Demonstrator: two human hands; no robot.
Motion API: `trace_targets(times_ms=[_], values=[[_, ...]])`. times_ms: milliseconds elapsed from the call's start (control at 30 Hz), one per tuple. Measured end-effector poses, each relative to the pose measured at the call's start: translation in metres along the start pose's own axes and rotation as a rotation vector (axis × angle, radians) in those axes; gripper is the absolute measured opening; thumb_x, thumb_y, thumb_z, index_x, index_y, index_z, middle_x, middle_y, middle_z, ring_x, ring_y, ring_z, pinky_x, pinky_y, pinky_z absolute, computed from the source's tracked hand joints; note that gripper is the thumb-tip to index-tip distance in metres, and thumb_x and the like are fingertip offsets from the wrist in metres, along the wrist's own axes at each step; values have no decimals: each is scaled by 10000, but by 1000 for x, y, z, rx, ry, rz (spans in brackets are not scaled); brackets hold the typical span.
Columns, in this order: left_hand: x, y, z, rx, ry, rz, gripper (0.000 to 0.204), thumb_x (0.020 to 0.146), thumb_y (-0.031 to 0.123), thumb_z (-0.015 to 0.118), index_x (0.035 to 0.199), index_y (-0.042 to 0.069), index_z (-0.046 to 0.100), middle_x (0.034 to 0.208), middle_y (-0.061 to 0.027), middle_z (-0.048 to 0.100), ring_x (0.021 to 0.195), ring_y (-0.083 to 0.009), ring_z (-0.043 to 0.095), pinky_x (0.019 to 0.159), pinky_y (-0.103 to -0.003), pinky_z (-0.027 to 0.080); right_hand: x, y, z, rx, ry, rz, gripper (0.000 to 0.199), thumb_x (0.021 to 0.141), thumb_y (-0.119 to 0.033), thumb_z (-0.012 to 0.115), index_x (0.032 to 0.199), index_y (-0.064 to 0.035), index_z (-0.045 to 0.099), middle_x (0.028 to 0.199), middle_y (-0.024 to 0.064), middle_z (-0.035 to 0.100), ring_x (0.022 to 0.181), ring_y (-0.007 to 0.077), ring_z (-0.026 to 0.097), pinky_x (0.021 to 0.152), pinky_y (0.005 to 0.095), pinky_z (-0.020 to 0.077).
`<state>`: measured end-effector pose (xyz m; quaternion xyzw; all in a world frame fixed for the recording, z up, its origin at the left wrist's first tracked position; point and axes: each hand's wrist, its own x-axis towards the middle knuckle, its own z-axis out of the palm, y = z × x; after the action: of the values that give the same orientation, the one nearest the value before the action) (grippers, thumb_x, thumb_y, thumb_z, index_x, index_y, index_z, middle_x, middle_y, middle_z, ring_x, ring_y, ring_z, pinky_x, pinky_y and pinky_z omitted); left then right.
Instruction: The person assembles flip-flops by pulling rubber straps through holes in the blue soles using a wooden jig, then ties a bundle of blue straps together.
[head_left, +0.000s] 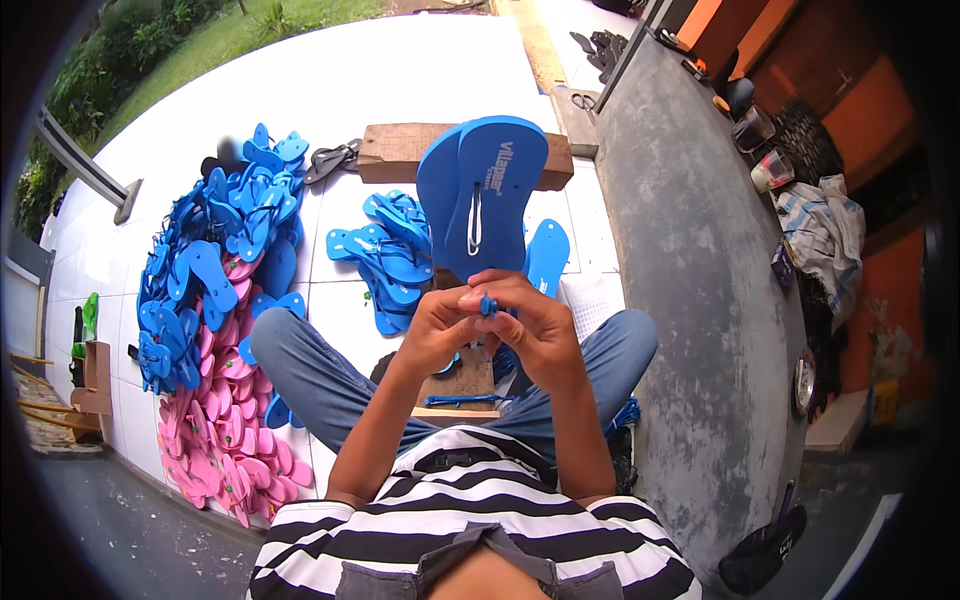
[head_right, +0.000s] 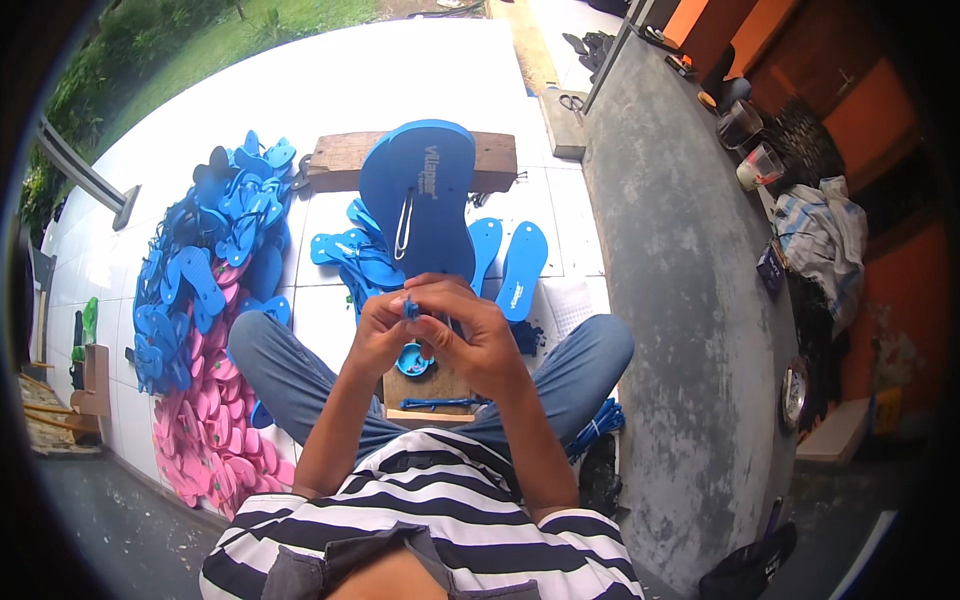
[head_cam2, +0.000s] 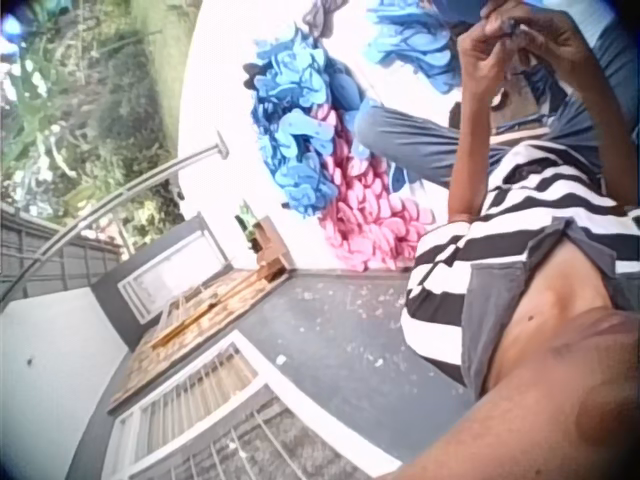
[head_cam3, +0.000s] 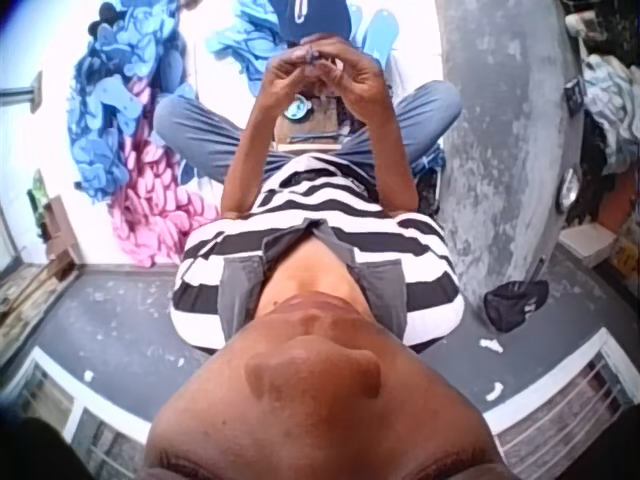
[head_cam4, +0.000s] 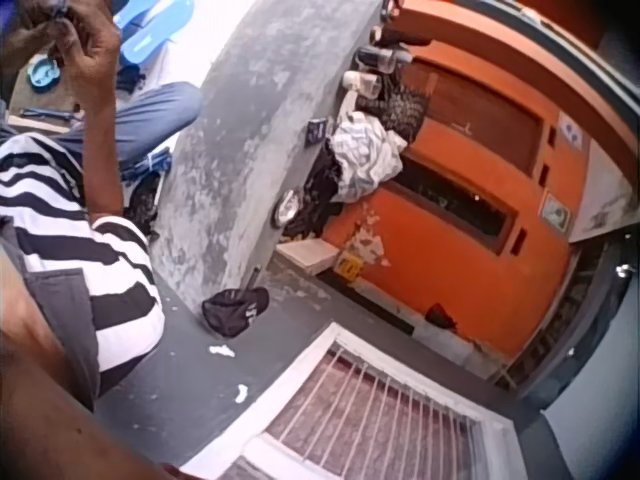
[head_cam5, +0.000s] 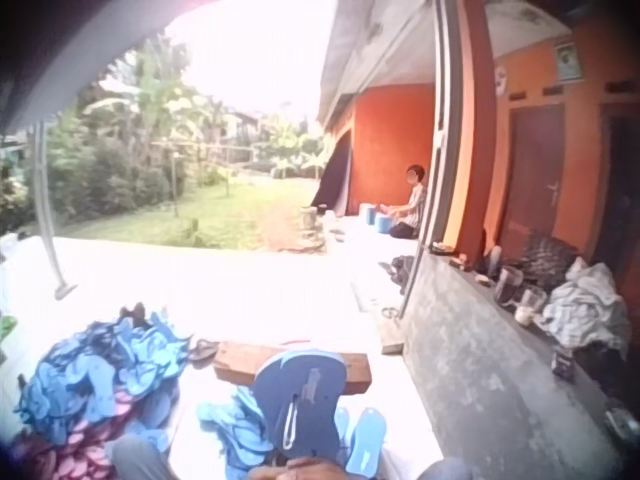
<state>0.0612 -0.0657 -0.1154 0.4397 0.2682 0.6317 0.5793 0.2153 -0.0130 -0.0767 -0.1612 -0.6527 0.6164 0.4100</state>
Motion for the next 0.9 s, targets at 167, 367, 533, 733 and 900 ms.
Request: trace_targets(times_ms=[167,367,533,733,900], values=[[12,-1,-25,55,6,-16,220,941,214,682,960,-4,660,794,-71,676,764,-134,655,707,-272,500,16,20,-4,410,97,89,212,838,-175,778,960,-14,712,933,106,696,868,186,665,783,314,546],[25,23,-47,261,175,195,197,975,225,634,1009,31,630,926,-62,683,825,-100,618,704,-232,460,45,26,1,330,131,-44,187,877,-221,749,888,-38,716,845,41,693,784,96,630,722,241,475],[40,61,-48,455,260,365,200,1002,225,594,992,28,625,847,-39,663,747,-73,582,658,-221,441,51,21,3,236,77,-34,228,900,-265,724,858,-42,701,790,9,642,742,76,568,686,237,428],[69,93,-30,794,339,543,223,963,188,647,1116,26,651,1047,-71,664,955,-130,612,737,-246,499,52,13,-3,123,-43,51,254,908,-281,716,831,-46,658,751,-13,595,711,61,500,661,231,404],[89,116,0,1176,284,499,285,942,194,659,1202,78,673,1200,-107,643,1039,-178,611,756,-287,548,56,12,-13,87,-152,145,289,920,-296,702,816,-38,621,699,-5,568,659,73,507,614,233,408]])
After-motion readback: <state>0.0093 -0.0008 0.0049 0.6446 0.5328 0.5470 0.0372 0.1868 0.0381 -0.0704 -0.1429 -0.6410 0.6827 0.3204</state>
